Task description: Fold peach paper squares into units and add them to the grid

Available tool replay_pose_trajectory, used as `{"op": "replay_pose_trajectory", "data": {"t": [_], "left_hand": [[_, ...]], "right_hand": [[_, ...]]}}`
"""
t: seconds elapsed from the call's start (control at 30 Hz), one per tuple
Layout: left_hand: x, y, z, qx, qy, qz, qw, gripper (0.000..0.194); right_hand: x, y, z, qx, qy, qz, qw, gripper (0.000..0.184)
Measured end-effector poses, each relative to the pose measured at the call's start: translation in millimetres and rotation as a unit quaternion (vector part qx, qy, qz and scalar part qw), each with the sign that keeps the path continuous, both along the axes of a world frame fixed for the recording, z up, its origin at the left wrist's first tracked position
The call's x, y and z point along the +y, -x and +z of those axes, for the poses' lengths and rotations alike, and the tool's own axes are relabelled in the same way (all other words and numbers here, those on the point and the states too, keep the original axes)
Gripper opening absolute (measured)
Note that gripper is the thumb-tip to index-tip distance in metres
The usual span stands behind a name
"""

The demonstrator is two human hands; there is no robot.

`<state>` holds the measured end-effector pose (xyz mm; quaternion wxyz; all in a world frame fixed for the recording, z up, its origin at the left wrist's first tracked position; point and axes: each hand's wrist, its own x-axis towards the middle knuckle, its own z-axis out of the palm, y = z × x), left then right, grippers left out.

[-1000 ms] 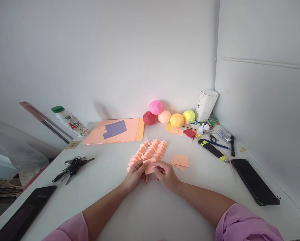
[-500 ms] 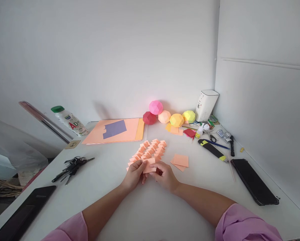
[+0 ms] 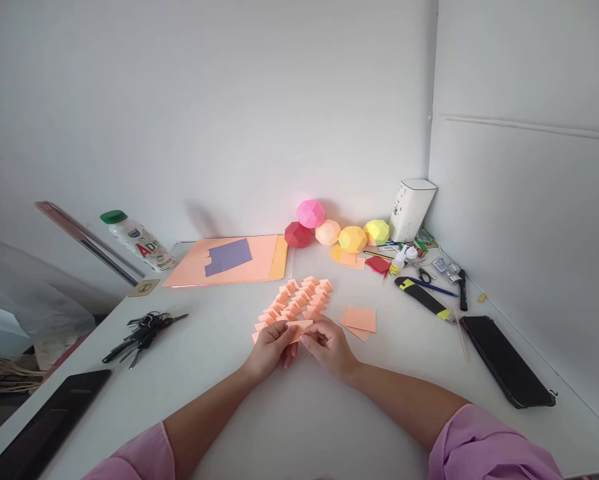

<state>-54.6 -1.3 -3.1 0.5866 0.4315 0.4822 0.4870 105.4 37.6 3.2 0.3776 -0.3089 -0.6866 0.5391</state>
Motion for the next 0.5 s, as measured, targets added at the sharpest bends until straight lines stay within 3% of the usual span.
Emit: {"op": "replay_pose_trajectory", "data": {"t": [0.5], "left_hand": [[-3.7,-1.8,4.4,0.011,-0.024,-0.051,0.998,0.031]], "right_hand": [[-2.1,1.1,9.6,0.002,0.083,-0.044,0.996,0.025]]}}
